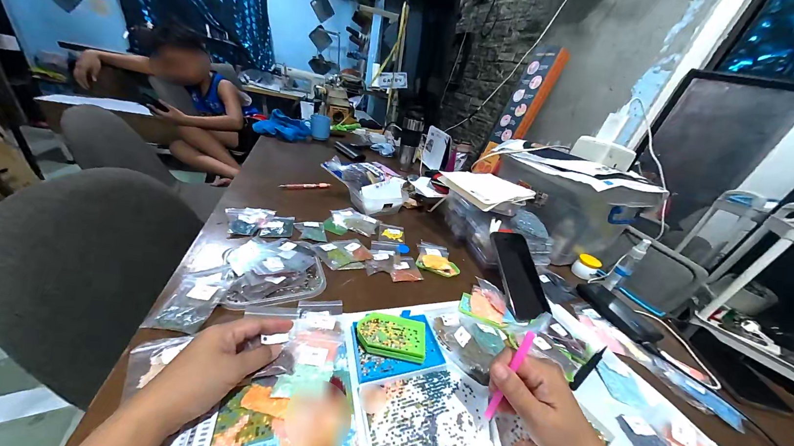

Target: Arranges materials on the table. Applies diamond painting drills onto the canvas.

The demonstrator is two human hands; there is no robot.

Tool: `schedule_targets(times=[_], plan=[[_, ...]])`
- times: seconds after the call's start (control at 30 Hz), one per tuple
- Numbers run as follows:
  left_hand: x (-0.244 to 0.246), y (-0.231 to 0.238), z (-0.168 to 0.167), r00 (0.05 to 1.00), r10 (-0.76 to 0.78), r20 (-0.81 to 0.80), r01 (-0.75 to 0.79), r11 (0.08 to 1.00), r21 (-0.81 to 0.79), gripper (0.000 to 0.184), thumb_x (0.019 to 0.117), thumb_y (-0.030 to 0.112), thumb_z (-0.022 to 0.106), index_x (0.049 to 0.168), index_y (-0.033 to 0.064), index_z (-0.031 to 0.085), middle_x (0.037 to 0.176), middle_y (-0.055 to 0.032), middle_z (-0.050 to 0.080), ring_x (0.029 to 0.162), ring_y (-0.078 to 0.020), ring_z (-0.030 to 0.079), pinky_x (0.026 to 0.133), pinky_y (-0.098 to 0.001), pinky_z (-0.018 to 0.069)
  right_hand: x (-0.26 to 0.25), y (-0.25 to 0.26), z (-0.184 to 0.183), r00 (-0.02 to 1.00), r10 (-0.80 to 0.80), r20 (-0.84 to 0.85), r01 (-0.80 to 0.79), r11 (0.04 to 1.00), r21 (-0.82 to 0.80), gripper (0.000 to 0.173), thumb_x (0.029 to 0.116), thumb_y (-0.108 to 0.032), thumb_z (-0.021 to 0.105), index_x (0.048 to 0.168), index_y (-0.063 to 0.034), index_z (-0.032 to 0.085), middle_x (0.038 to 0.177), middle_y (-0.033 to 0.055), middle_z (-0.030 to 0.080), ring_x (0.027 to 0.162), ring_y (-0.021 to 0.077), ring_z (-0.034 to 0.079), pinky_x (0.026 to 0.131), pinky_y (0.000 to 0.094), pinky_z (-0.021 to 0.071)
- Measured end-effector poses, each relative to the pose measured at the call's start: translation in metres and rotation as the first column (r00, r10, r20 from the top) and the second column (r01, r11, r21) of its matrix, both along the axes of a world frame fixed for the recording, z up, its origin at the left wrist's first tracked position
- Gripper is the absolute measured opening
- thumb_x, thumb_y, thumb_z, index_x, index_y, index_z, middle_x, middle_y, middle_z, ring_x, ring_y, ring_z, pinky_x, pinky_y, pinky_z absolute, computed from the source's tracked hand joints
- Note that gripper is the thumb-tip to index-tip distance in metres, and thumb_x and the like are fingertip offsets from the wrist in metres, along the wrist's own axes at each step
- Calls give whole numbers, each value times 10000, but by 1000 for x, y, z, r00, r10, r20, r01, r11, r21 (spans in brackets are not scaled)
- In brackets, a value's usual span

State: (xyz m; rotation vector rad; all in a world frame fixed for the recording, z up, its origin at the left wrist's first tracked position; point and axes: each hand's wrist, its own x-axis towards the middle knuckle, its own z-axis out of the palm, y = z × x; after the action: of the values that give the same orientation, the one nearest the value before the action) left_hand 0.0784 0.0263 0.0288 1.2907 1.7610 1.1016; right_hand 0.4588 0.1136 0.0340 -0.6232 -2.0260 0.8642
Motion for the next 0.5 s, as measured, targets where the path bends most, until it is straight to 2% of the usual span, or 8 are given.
schedule_targets(times=[0.4, 0.5], plan=[[1, -1, 1, 1000, 17, 16, -17, 1000, -13, 275, 958, 21, 662, 1219, 97, 702, 985, -40, 710, 751, -95, 636, 667, -258, 520, 0, 1, -2, 999, 39, 3, -39, 998, 45, 406, 1075, -424, 492, 828, -121, 602, 653, -117, 536, 588, -88, 523, 555, 107, 459], [1, -1, 1, 1000, 14, 16, -14, 1000, -7, 277, 955, 20, 663, 1216, 102, 706, 1004, -38, 719, 778, -95, 652, 690, -263, 532, 0, 1, -3, 999, 49, 6, -49, 998, 50, 406, 1076, -427, 489, 828, -123, 596, 651, -118, 527, 585, -90, 513, 552, 106, 450]])
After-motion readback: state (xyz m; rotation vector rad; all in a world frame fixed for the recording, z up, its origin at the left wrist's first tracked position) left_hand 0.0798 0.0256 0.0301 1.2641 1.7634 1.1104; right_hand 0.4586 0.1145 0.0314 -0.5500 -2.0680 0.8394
